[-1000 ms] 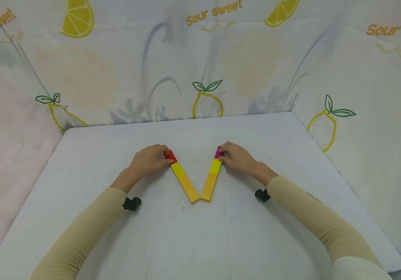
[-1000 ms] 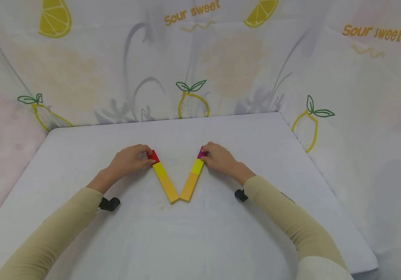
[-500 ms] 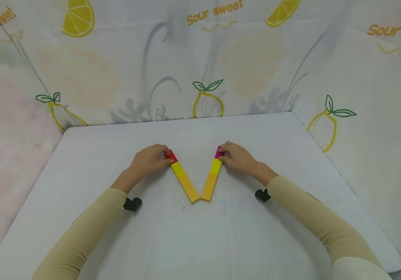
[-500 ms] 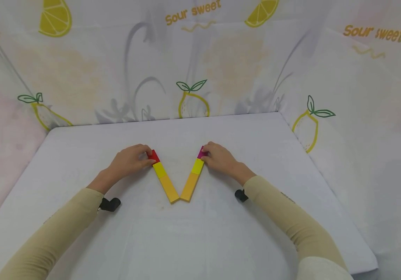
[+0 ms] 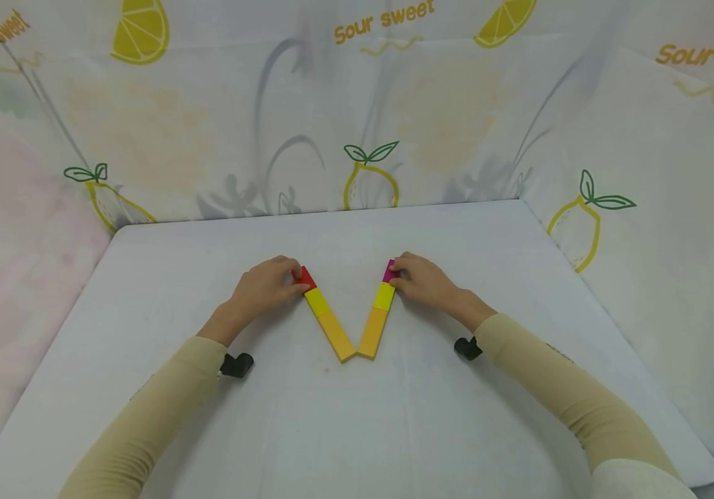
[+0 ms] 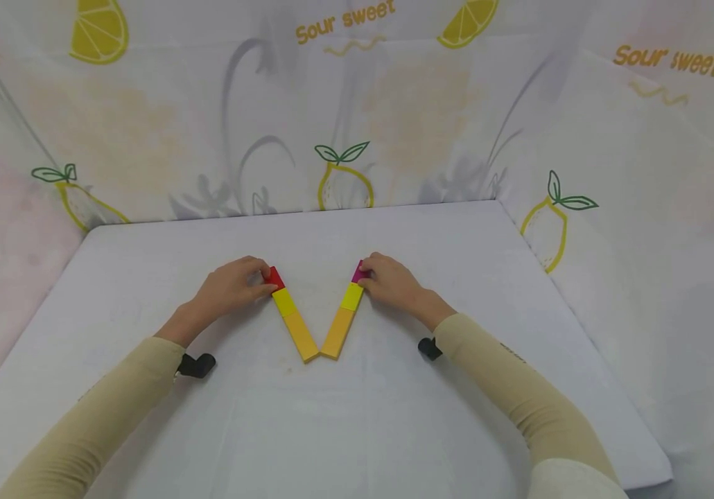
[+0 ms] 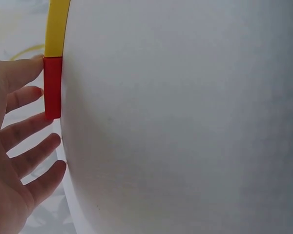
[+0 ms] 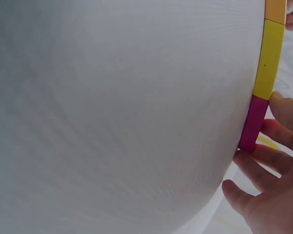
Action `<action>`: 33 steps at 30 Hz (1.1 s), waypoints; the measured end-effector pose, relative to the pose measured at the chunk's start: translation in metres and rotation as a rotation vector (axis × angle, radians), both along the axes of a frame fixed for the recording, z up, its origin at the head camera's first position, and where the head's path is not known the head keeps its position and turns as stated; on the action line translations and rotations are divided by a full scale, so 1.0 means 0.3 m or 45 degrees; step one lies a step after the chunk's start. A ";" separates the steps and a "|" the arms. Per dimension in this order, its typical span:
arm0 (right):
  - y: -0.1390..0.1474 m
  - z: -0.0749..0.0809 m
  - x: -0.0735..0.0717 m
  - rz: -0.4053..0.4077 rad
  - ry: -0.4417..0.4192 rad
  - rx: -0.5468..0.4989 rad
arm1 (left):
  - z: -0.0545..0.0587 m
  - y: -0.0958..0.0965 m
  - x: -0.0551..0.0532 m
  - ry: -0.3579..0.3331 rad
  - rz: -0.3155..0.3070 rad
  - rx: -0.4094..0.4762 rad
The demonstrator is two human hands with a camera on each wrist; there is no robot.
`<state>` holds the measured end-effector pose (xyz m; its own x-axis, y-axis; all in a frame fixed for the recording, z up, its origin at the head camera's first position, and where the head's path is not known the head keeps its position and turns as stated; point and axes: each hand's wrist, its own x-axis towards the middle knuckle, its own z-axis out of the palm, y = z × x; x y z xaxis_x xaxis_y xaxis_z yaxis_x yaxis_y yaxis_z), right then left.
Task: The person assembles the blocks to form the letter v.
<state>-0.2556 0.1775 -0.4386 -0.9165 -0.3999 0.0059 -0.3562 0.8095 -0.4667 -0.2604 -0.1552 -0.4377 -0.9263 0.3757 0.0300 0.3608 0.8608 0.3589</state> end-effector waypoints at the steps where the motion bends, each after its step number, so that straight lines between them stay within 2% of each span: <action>1: -0.001 -0.001 -0.001 0.000 0.001 0.000 | 0.000 0.000 0.002 -0.002 0.001 0.005; 13: -0.013 -0.006 -0.006 0.007 0.005 -0.004 | 0.001 0.005 0.027 -0.030 0.025 0.050; 20: -0.017 0.007 -0.016 -0.002 -0.044 0.021 | -0.005 0.012 0.031 -0.047 0.029 0.059; 27: -0.019 0.030 -0.026 -0.054 -0.123 0.050 | -0.020 0.021 0.028 -0.023 0.022 0.103; 33: -0.015 0.027 -0.026 -0.066 -0.115 0.052 | -0.021 0.025 0.030 0.011 0.002 0.149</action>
<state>-0.2634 0.1729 -0.4304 -0.9320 -0.3504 -0.0926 -0.2717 0.8446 -0.4614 -0.2513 -0.1476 -0.4438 -0.9264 0.3676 0.0814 0.3628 0.8139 0.4537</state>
